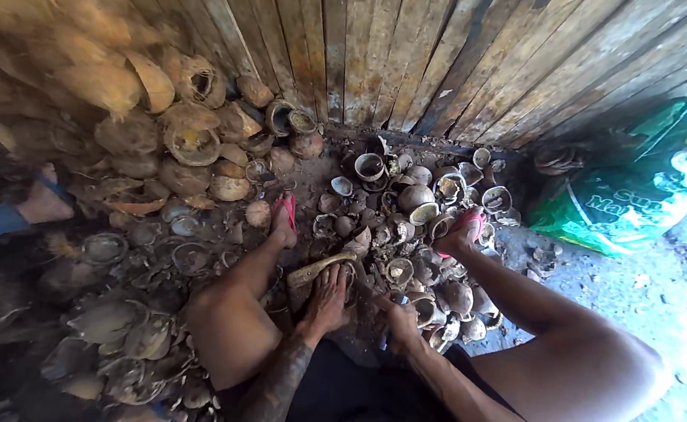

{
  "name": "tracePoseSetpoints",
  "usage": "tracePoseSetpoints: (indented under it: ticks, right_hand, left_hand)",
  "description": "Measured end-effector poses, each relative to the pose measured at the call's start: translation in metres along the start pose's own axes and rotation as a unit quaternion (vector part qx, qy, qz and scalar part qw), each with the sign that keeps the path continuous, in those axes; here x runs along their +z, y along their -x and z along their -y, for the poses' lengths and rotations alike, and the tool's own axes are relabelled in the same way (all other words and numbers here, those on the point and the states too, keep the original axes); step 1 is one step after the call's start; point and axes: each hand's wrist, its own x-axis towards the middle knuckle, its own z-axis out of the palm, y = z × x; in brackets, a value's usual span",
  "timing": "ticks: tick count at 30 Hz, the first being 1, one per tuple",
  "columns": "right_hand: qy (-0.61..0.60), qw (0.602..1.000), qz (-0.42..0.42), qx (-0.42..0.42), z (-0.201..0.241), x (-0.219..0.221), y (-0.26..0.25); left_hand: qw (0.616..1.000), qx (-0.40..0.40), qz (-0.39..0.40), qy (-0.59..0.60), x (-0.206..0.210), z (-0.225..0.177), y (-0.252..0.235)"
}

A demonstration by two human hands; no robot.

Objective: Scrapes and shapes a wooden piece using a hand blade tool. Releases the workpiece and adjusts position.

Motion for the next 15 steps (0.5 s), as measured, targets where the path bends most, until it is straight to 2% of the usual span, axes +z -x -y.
tracePoseSetpoints:
  ticks: [5,8,10,11,13,15]
  right_hand:
    - [-0.09,0.995,-0.02,0.046,-0.003,0.014,0.013]
    - [-0.202,0.972,-0.02,0.119,0.006,0.025,0.023]
    - [-0.23,0.962,-0.022,0.148,0.015,0.025,0.018]
    - [-0.195,0.973,-0.016,0.124,0.016,0.022,0.015]
    - [-0.042,0.999,0.011,-0.015,0.009,0.009,0.01]
    - [0.112,0.983,0.045,-0.136,0.004,-0.004,0.005]
  left_hand:
    - [0.999,0.007,-0.033,0.006,0.006,0.003,-0.001]
    - [1.0,0.001,-0.026,-0.001,0.007,0.001,0.001]
    - [1.0,-0.007,-0.02,0.0,0.007,0.001,0.002]
    - [1.0,-0.012,-0.019,-0.003,0.007,0.0,0.003]
    - [0.999,-0.016,-0.033,-0.016,0.01,-0.001,0.003]
    - [0.998,-0.008,-0.046,-0.032,0.01,-0.002,0.004]
